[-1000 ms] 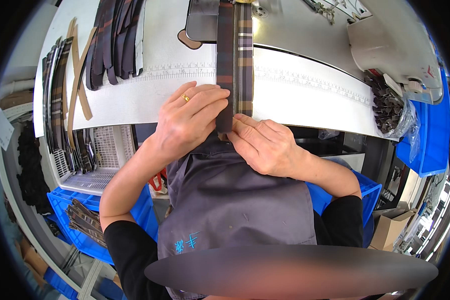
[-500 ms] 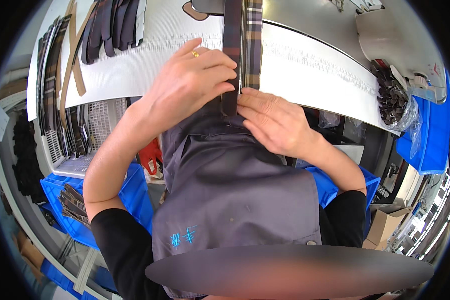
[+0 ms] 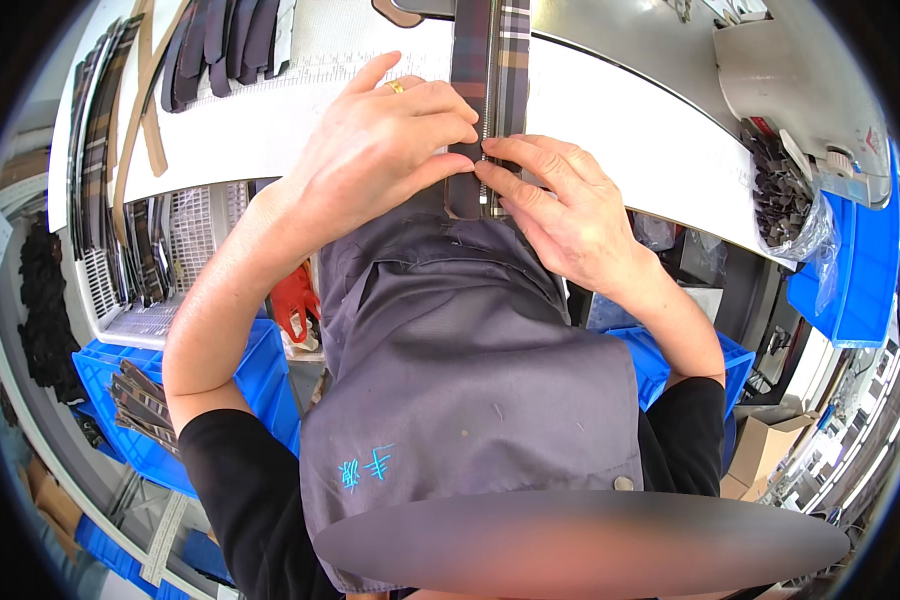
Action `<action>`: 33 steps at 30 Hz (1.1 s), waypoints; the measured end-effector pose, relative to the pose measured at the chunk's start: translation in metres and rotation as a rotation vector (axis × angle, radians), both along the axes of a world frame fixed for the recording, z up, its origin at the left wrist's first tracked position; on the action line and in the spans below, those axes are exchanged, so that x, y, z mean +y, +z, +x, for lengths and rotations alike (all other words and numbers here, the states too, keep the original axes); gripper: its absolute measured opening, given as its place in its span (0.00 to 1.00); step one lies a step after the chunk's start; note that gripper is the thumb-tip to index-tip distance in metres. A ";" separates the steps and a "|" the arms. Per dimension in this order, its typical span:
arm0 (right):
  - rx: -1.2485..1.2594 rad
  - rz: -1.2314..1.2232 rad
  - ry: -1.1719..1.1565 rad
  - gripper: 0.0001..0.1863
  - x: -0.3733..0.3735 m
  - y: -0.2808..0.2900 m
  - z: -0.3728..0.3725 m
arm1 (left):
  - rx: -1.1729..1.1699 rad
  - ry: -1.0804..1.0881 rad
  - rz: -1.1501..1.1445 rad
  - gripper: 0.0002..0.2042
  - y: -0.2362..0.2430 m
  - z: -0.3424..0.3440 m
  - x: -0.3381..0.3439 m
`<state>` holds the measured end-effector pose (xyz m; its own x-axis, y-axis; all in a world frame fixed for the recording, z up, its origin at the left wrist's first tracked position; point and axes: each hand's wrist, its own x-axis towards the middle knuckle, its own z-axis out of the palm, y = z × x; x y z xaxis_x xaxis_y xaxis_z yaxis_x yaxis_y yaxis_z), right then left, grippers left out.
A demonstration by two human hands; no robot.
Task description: Using an industrial sewing machine to stitch leather belt components.
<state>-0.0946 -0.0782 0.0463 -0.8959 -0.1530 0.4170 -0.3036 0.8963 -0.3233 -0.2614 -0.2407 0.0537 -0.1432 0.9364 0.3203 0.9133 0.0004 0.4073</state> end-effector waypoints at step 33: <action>-0.110 0.009 0.076 0.21 0.012 0.014 -0.007 | 0.267 0.192 0.119 0.13 -0.013 -0.098 0.083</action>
